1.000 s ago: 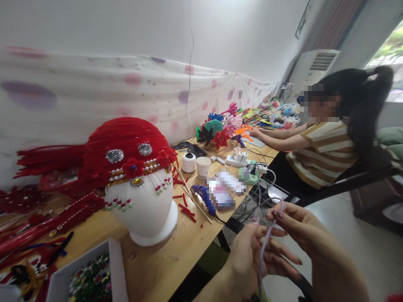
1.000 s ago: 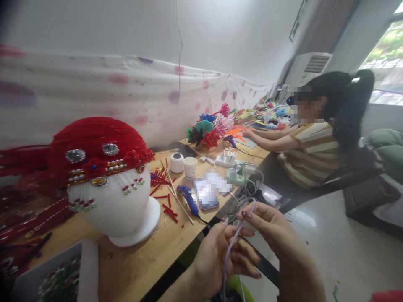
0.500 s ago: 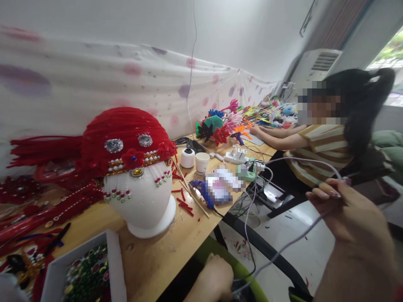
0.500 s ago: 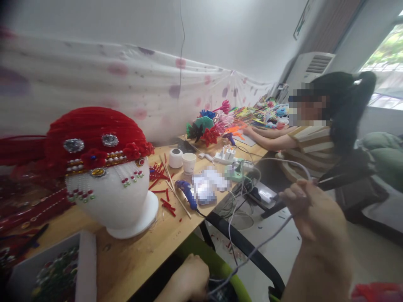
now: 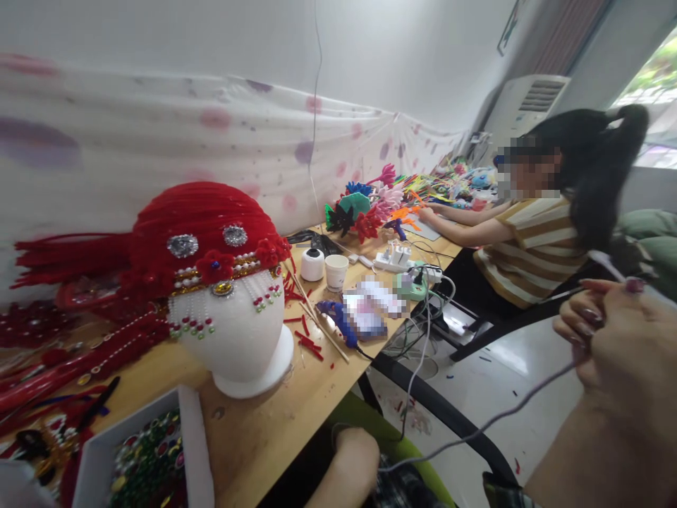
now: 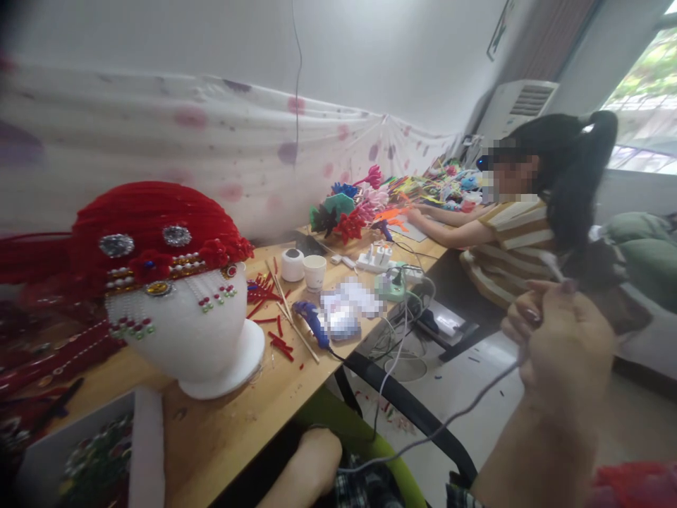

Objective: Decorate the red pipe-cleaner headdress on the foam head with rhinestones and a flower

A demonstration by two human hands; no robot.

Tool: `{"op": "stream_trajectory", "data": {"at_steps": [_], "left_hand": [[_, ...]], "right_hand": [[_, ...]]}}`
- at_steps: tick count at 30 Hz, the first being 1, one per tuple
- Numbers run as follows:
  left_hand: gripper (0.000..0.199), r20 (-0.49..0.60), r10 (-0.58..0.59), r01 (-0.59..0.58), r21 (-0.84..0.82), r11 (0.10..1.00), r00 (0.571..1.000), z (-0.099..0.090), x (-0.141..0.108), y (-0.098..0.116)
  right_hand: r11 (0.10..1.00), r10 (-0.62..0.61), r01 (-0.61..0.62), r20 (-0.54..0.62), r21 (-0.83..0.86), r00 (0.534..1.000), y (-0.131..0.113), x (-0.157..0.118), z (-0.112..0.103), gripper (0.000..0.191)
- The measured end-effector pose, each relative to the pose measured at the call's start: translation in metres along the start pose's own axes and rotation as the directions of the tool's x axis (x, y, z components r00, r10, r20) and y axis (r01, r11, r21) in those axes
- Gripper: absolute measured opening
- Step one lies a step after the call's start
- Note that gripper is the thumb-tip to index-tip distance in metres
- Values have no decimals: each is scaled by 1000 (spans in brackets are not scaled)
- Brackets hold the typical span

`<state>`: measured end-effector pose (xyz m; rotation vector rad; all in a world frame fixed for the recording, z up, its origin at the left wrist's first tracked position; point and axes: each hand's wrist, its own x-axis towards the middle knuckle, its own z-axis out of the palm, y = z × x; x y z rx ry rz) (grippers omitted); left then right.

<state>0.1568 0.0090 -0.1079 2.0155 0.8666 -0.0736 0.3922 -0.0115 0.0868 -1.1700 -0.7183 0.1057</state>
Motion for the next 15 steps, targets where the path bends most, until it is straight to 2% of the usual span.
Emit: {"op": "stream_trajectory", "data": {"at_steps": [2, 4, 5, 6, 8, 10, 11, 13, 15], "left_hand": [[16, 98, -7, -12, 194, 981, 995, -16, -14, 18], [9, 111, 41, -75, 318, 945, 993, -38, -28, 39], [16, 76, 83, -105, 363, 926, 994, -50, -34, 48], [27, 24, 123, -123, 406, 906, 992, -62, -37, 57], [42, -65, 214, -155, 488, 859, 975, -86, -36, 71], [45, -98, 277, -170, 584, 794, 956, -108, -24, 81], [39, -99, 290, -163, 636, 754, 952, -118, -14, 84], [21, -82, 274, -127, 737, 664, 958, -135, 9, 89], [21, -96, 274, -82, 816, 572, 957, -148, 33, 92]], "right_hand": [[997, -82, 81, -32, -9, 996, -1, 2, 4, 40], [988, -156, 157, -81, 1, 984, -2, 1, 10, 43], [988, -153, 155, -86, 22, 984, -1, -2, 13, 45], [991, -120, 124, -70, 52, 990, 0, -5, 16, 47], [995, 17, -20, 31, 97, 999, 7, -18, 20, 50], [983, 152, -166, 157, 81, 976, 22, -34, 21, 53], [975, 200, -214, 203, 51, 958, 32, -43, 21, 54], [961, 273, -276, 263, -24, 925, 54, -62, 19, 53], [946, 322, -298, 292, -125, 900, 78, -78, 16, 50]]}}
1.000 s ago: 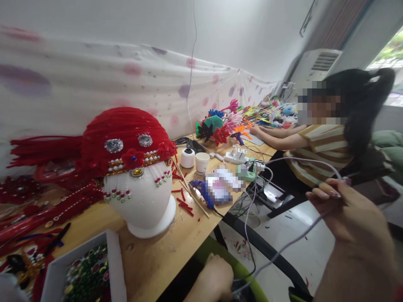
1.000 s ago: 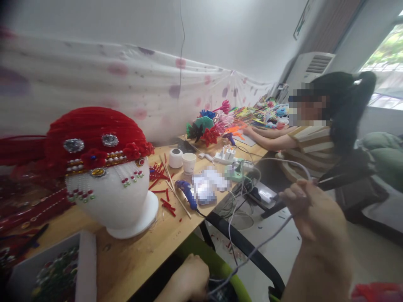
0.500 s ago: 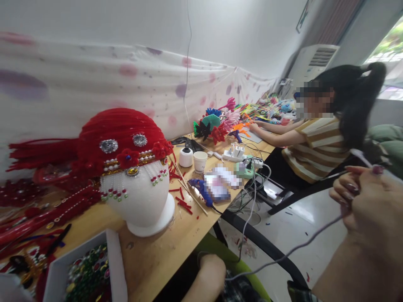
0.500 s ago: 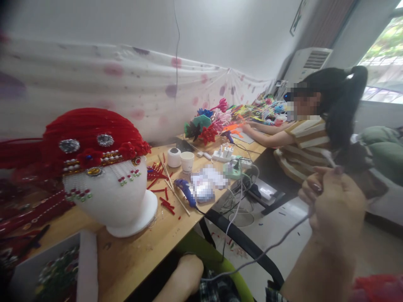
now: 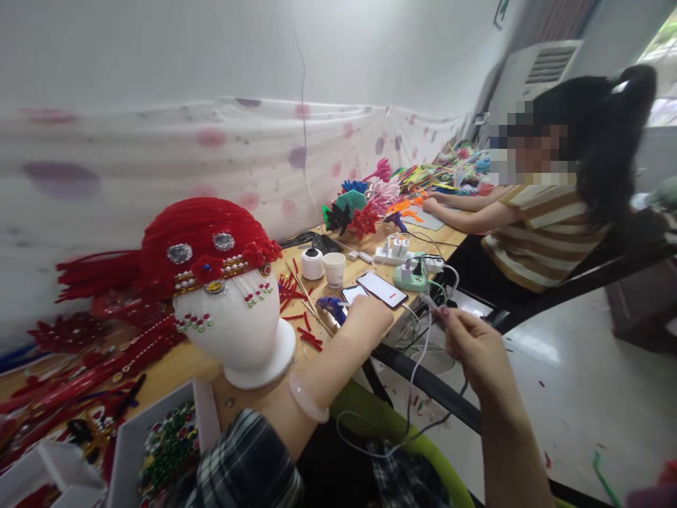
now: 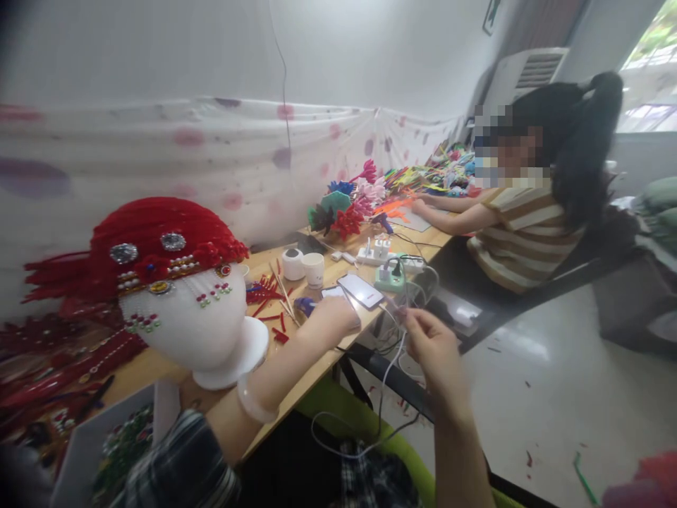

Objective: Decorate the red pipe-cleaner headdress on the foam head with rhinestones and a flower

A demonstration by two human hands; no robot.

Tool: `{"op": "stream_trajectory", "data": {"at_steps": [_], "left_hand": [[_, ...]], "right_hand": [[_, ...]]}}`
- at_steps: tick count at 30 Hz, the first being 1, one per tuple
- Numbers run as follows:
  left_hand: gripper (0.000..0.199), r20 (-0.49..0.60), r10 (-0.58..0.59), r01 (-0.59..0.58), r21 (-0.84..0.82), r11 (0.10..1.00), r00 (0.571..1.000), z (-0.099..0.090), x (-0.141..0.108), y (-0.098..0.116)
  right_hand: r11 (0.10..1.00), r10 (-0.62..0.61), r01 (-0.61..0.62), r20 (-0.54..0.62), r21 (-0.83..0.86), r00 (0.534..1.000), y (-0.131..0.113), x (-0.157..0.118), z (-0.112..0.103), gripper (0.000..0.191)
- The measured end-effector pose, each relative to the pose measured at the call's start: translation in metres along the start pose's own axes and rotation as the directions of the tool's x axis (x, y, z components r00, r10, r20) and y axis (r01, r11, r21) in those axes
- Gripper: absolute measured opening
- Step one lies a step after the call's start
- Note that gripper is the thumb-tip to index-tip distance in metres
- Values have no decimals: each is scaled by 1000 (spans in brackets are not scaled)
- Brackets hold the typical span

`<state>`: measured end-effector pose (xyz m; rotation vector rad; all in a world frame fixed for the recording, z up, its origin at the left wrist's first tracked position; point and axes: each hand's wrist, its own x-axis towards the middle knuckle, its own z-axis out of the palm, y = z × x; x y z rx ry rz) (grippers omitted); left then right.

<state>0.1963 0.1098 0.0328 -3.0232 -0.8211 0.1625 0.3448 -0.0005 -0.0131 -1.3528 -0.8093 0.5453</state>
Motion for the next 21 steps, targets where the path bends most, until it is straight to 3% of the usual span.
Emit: {"op": "stream_trajectory", "data": {"at_steps": [4, 9, 14, 21], "left_hand": [[29, -14, 84, -80, 191, 978, 996, 4, 31, -15], [32, 23, 193, -189, 336, 923, 981, 21, 43, -25], [29, 84, 242, -255, 399, 881, 967, 35, 50, -25], [25, 122, 256, -283, 407, 868, 959, 35, 56, -23]], "right_hand": [[980, 29, -16, 63, -197, 998, 38, -5, 6, 43], [928, 77, 7, 210, -372, 975, 57, -5, 18, 32], [908, 121, 13, 293, -418, 949, 72, -8, 27, 34], [917, 211, -63, 343, -395, 915, 99, -6, 30, 39]]}}
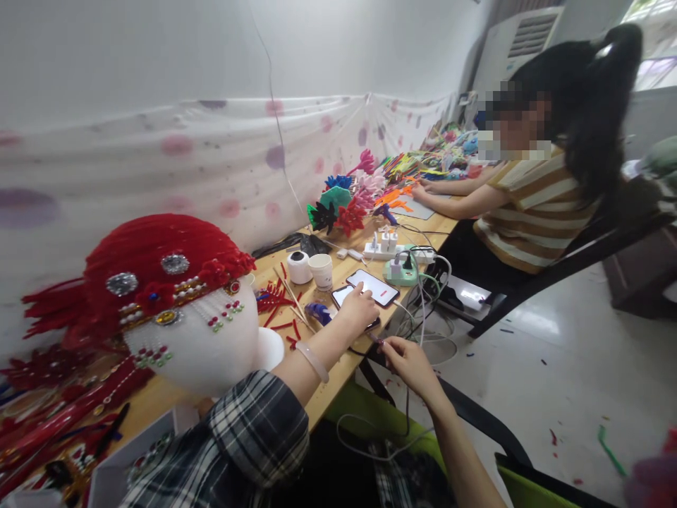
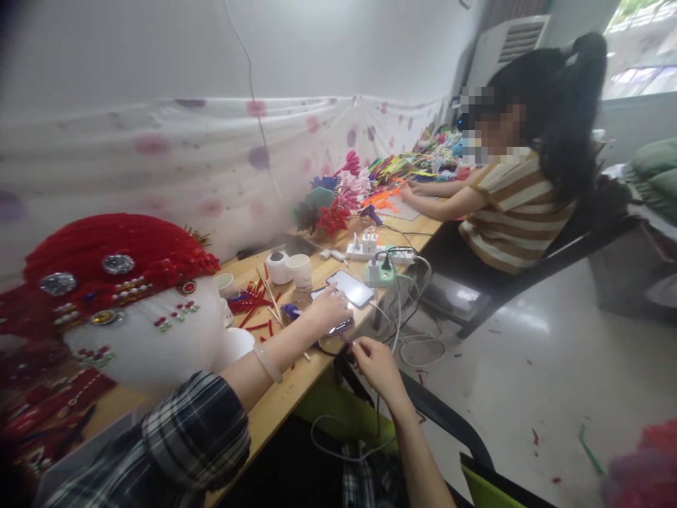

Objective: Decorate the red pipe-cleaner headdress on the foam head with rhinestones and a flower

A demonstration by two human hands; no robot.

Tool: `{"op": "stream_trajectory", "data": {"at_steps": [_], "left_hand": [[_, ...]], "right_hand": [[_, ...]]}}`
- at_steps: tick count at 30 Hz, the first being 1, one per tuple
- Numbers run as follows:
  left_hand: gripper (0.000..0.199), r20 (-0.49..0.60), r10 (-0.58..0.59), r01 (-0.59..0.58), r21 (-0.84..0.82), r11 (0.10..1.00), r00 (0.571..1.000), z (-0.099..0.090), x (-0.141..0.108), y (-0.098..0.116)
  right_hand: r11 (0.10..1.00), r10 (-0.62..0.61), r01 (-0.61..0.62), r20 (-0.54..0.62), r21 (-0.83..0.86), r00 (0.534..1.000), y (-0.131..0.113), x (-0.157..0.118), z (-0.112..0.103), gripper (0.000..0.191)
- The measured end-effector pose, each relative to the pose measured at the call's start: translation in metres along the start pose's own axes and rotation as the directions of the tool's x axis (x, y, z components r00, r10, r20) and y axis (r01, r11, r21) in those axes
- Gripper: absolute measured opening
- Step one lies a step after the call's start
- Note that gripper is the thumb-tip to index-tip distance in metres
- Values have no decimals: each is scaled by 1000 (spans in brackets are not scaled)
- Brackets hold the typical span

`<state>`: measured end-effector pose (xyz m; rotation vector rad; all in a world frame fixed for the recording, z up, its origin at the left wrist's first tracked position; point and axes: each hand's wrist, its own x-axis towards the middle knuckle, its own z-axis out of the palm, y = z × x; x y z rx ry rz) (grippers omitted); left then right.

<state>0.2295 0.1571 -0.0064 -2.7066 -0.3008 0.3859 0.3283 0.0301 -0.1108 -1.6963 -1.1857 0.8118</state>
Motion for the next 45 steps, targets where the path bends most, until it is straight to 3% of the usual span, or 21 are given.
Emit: {"op": "stream_trajectory", "data": {"at_steps": [8, 18, 30, 45], "left_hand": [[30, 52, 19, -17, -46, 999, 998, -2, 4, -5], [29, 58, -31, 35, -64, 997, 998, -5, 11, 0], [32, 133, -40, 53, -98, 994, 990, -13, 11, -4], [24, 93, -65, 76, -122, 990, 993, -11, 15, -2]], "right_hand": [[998, 48, -48, 9, 51, 999, 11, 4, -1, 43], [998, 33, -27, -99, 53, 995, 4, 3, -6, 41], [999, 8, -3, -144, 39, 990, 6, 3, -3, 42], [998, -44, 33, -192, -60, 980, 4, 4, -5, 42]]}}
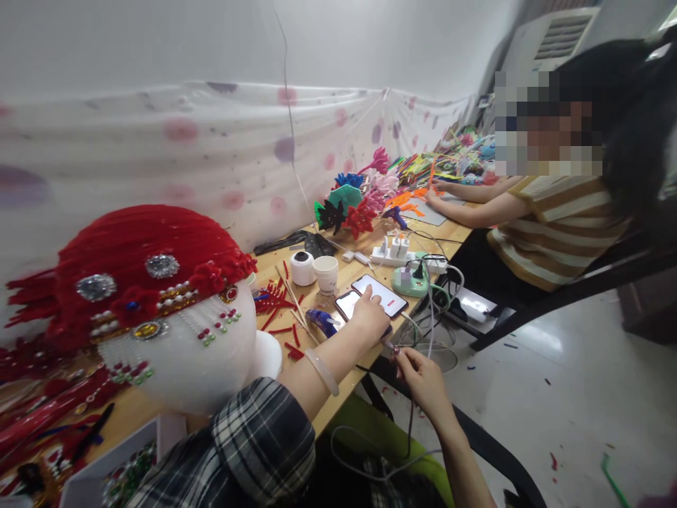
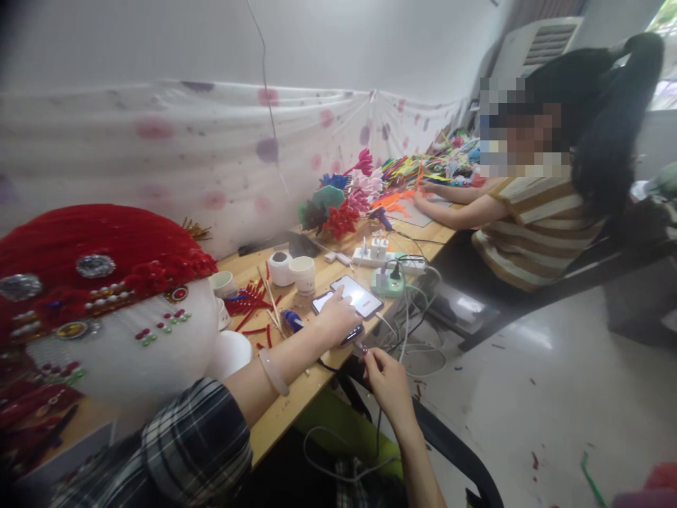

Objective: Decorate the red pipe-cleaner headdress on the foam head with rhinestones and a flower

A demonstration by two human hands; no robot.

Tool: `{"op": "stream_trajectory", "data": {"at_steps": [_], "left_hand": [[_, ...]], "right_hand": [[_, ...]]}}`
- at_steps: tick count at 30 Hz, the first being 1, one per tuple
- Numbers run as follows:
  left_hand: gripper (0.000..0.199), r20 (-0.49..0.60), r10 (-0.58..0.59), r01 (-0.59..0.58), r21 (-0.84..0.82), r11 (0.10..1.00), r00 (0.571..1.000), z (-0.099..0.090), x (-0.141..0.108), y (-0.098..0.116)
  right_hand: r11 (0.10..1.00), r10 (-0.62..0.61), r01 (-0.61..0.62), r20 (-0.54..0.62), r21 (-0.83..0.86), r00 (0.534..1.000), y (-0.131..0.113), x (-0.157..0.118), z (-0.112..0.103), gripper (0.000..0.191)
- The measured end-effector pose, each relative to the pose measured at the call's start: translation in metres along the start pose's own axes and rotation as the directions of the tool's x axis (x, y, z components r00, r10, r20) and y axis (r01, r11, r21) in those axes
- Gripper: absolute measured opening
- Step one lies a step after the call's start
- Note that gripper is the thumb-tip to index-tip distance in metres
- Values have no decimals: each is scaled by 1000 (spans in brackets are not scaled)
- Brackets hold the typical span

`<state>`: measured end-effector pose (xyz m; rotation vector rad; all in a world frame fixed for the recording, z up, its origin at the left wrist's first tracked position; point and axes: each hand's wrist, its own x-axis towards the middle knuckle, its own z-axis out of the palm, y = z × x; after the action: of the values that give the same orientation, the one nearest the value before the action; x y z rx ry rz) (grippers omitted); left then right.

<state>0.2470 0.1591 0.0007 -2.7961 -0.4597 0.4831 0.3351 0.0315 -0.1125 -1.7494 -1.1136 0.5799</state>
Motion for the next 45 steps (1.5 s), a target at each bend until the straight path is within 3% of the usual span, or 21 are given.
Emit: {"op": "stream_trajectory", "data": {"at_steps": [15, 25, 31, 34, 38, 42, 44, 45], "left_hand": [[23, -34, 23, -25, -55, 998, 999, -2, 2, 0], [19, 46, 34, -29, -107, 994, 998, -6, 0, -5], [22, 39, -4, 8, -115, 993, 999, -5, 1, -5], [17, 28, -44, 47, -94, 994, 999, -8, -3, 6], [23, -61, -124, 121, -48, 991, 990, -21, -32, 42], [28, -195, -61, 48, -71, 996, 979, -24, -97, 82], [30, -446, -29, -33, -131, 991, 894, -20, -138, 93], [32, -532, -68, -15, -150, 989, 844, -17, -160, 95]], "right_hand": [[986, -39, 33, -34, -165, 999, -6, -3, 12, 35], [980, -15, 11, -18, -196, 1000, -4, 2, 12, 37], [980, -6, 5, -4, -197, 1000, -2, 6, 10, 37], [979, -13, 15, 10, -201, 1000, -4, 9, 4, 38], [977, -38, 37, 2, -208, 999, -11, 15, -6, 36], [973, -76, 55, -88, -222, 993, -16, 18, -15, 36], [970, -102, 56, -187, -238, 977, -19, 17, -21, 40], [968, -118, 58, -238, -243, 964, -21, 15, -24, 42]]}}
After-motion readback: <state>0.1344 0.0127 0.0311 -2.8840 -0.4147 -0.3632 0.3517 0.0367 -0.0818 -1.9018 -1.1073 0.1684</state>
